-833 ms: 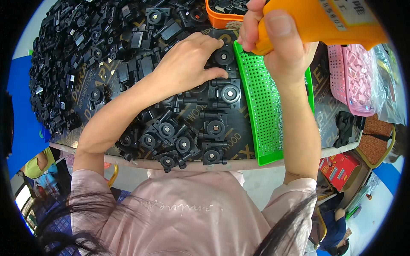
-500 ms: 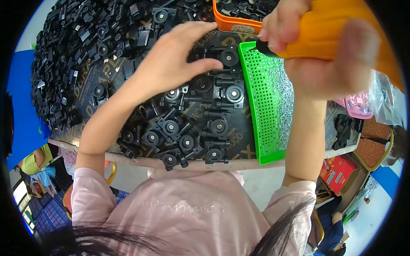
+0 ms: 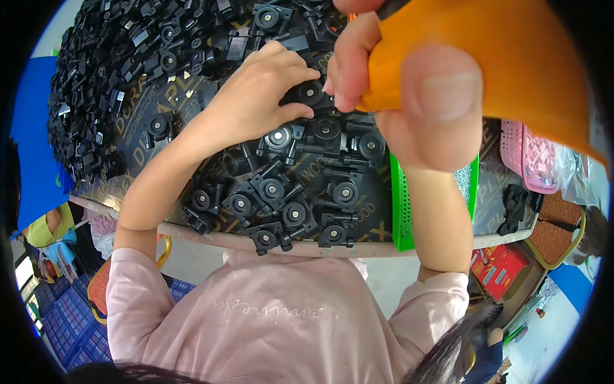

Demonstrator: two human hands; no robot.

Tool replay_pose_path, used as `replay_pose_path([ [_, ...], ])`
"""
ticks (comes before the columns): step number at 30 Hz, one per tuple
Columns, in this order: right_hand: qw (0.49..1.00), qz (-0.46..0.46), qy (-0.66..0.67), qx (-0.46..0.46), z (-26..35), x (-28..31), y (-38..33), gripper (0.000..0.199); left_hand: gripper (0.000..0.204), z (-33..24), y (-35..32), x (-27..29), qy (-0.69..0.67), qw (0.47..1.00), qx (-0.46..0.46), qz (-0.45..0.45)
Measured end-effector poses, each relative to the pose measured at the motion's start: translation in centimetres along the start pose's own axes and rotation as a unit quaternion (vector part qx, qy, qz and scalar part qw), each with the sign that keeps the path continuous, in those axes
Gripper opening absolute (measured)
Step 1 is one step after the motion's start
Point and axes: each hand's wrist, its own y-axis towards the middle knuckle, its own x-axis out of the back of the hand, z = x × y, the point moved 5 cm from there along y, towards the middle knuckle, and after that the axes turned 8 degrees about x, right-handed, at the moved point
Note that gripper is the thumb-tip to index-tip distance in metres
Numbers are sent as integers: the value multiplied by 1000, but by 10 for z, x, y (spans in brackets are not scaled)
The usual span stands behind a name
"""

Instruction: The person attaches screws to small black plastic toy components using an electric screwdriver at an assembly workbench.

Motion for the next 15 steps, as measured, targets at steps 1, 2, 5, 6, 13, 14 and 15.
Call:
replay_pose_path([
  [1,1000,-7,-8,-5,-2,-1,0,74,44,0,0,-1,0,1000,2,0],
  [2,1000,-6,-6,-6,-6,-1,-4,74,42,-2,-1,-2,6,1000,-3,-4],
  [5,998,-53,-4,25,-14,2,-15,73,39,-4,0,-3,12,1000,-6,-4],
  [6,998,-64,-6,25,-16,2,-16,73,39,-4,0,-3,17,1000,-8,0],
  [13,994,-110,-15,-8,-21,3,-20,68,37,-6,2,-4,11,1000,-3,16],
  [14,994,-110,-14,-8,-21,2,-20,68,37,-6,2,-4,11,1000,-2,16],
  [15,994,-109,-22,-17,-21,2,-20,66,36,-5,2,-5,3,1000,0,17],
])
